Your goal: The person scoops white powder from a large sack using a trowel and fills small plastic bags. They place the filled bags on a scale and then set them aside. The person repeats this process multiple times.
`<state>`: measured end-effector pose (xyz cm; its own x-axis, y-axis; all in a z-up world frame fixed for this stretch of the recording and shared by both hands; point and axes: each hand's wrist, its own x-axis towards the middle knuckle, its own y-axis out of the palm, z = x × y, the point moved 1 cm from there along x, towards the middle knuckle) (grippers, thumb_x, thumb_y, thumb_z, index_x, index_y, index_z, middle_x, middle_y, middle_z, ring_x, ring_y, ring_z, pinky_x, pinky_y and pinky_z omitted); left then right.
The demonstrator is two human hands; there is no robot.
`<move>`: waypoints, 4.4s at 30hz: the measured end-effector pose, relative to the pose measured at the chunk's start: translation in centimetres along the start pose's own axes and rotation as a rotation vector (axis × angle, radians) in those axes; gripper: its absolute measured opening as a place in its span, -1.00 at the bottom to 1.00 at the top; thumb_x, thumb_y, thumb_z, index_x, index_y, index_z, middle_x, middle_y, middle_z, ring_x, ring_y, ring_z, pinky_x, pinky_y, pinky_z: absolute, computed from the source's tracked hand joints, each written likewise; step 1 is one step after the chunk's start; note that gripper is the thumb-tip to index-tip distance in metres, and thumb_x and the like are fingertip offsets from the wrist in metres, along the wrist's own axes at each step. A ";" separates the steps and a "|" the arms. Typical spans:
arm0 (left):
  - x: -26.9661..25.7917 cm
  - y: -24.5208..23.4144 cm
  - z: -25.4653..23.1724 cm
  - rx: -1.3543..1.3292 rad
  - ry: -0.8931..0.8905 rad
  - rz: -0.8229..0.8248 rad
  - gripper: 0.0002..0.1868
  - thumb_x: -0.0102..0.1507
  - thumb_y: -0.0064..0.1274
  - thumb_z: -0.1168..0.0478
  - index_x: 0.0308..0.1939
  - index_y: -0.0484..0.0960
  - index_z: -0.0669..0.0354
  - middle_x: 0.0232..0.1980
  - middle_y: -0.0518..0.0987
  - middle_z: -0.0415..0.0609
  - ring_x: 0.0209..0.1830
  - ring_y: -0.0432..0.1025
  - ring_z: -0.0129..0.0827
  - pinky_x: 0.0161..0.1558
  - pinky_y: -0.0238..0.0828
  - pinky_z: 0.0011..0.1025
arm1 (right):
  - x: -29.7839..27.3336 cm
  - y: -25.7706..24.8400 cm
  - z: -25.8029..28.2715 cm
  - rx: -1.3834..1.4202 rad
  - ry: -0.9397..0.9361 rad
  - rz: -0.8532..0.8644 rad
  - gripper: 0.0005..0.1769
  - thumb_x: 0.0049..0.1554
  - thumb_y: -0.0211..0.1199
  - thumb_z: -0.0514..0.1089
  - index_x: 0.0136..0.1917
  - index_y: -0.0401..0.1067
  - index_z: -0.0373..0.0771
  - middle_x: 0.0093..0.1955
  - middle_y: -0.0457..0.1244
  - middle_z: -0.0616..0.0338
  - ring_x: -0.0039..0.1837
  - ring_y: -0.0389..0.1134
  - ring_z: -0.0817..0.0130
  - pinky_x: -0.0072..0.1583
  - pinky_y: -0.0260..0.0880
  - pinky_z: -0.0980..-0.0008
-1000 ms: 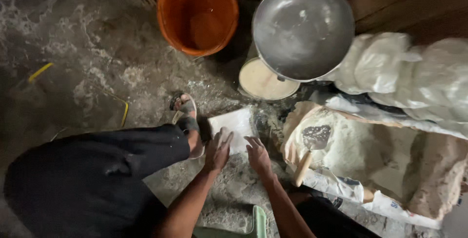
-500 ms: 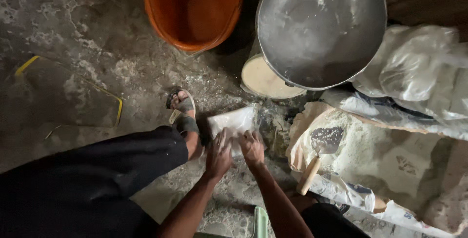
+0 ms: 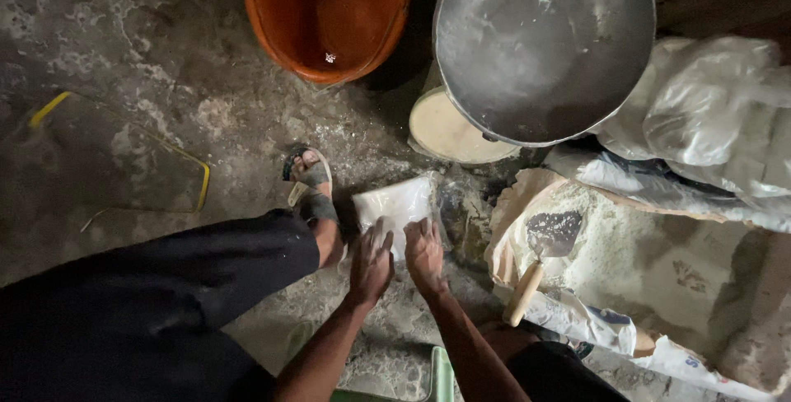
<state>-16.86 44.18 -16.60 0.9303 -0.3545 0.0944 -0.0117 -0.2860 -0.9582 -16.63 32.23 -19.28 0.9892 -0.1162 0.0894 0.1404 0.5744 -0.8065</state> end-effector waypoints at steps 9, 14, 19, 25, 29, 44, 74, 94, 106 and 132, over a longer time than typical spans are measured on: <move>-1.1 1.7 0.3 -0.050 -0.006 -0.046 -0.62 -0.04 -0.02 0.30 -0.12 0.56 0.14 0.07 0.43 0.18 0.00 0.38 -0.03 -0.04 0.26 -0.14 | -1.3 4.0 -3.2 -0.280 -0.026 0.145 -0.91 -0.04 0.13 -0.11 -0.27 0.44 -0.08 -0.21 0.23 0.23 -0.06 0.26 0.21 -0.10 0.29 0.23; -0.6 1.9 0.8 -0.042 0.023 -0.080 -0.66 0.01 -0.03 0.33 -0.13 0.56 0.19 0.11 0.39 0.20 -0.01 0.37 -0.04 -0.07 0.27 -0.16 | -0.9 2.8 -2.5 -0.361 -0.110 0.151 -0.84 0.15 -0.08 -0.15 -0.20 0.23 -0.26 -0.20 0.08 0.07 -0.12 0.14 0.14 -0.22 0.21 0.36; 0.1 0.4 0.2 -0.038 0.024 -0.071 -0.60 -0.01 -0.01 0.35 -0.07 0.51 0.22 0.11 0.38 0.23 -0.05 0.37 -0.03 -0.09 0.29 -0.15 | -0.1 0.9 -1.5 -0.250 -0.099 0.178 -0.81 0.07 0.03 -0.09 -0.17 0.36 -0.23 -0.13 0.13 0.08 -0.08 0.17 0.15 -0.18 0.27 0.38; -0.7 2.0 0.4 -0.006 0.037 -0.071 -0.53 -0.04 0.03 0.29 -0.02 0.49 0.16 0.12 0.37 0.16 0.01 0.35 -0.06 -0.04 0.26 -0.17 | -0.7 3.6 -4.2 -0.262 -0.104 0.231 -0.88 0.03 0.05 -0.10 -0.31 0.34 -0.11 -0.24 0.13 0.25 -0.08 0.18 0.30 -0.19 0.28 0.47; -1.2 2.9 0.7 -0.064 0.023 -0.021 -0.50 -0.09 0.05 0.29 -0.04 0.51 0.17 0.13 0.37 0.17 0.02 0.34 -0.03 -0.05 0.27 -0.18 | -0.9 3.5 -3.6 -0.399 -0.120 0.234 -0.88 0.02 0.05 -0.11 -0.29 0.29 -0.17 -0.24 0.14 0.20 -0.08 0.18 0.27 -0.19 0.28 0.47; 0.8 5.4 0.5 0.321 -0.005 0.125 -0.10 -0.03 -0.15 0.10 0.38 -0.07 0.15 0.40 0.08 -0.07 0.31 0.12 -0.34 0.22 0.03 -0.42 | -3.8 4.9 -2.8 -0.071 -0.120 0.245 -0.91 -0.01 0.01 -0.27 -0.28 0.34 -0.16 -0.21 0.10 0.19 -0.04 0.13 0.21 0.03 0.13 0.28; 2.9 3.4 1.1 0.143 -0.042 -0.149 -0.21 0.03 -0.11 -0.12 0.28 0.22 0.16 0.28 0.29 -0.06 0.16 0.30 -0.38 0.16 0.19 -0.49 | 0.2 0.2 1.3 0.563 0.818 0.220 -0.56 -0.06 0.33 -0.04 0.00 0.27 -0.26 -0.07 0.26 -0.14 -0.04 0.35 -0.03 0.04 0.35 0.15; 3.4 4.8 1.8 0.380 0.129 -0.007 -0.31 0.12 -0.54 -0.22 0.36 -0.02 -0.32 0.40 0.08 -0.15 0.37 0.02 -0.32 0.32 -0.34 -0.27 | 0.6 -1.4 4.5 0.375 0.671 0.172 -0.88 0.01 0.12 -0.07 -0.33 0.36 -0.09 -0.33 0.20 0.12 -0.16 0.26 0.11 -0.05 0.28 0.22; 5.3 5.1 3.4 -0.149 0.224 -0.001 -0.22 -0.11 0.12 -0.02 0.21 0.33 -0.15 0.26 0.27 0.18 0.23 0.21 -0.01 0.16 0.11 -0.13 | 1.6 -5.1 5.4 0.448 0.755 0.222 -0.85 0.00 0.05 -0.05 -0.34 0.36 -0.07 -0.49 0.10 0.04 -0.30 0.22 0.04 -0.08 0.24 0.14; 5.3 4.6 3.6 -0.149 0.138 0.028 0.00 -0.26 0.24 -0.27 0.25 0.26 -0.31 0.32 0.21 0.04 0.26 0.15 -0.02 0.17 0.12 -0.06 | 3.8 2.6 -4.1 0.221 0.570 0.208 -0.82 -0.02 0.17 -0.09 -0.32 0.29 -0.22 -0.35 0.27 -0.04 -0.20 0.32 -0.02 -0.12 0.29 0.08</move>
<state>-10.68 44.14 -21.50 0.8698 -0.4800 0.1140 -0.1008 -0.3991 -0.9113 -12.69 29.95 -23.42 0.8275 -0.3616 -0.4295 0.0138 0.7778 -0.6284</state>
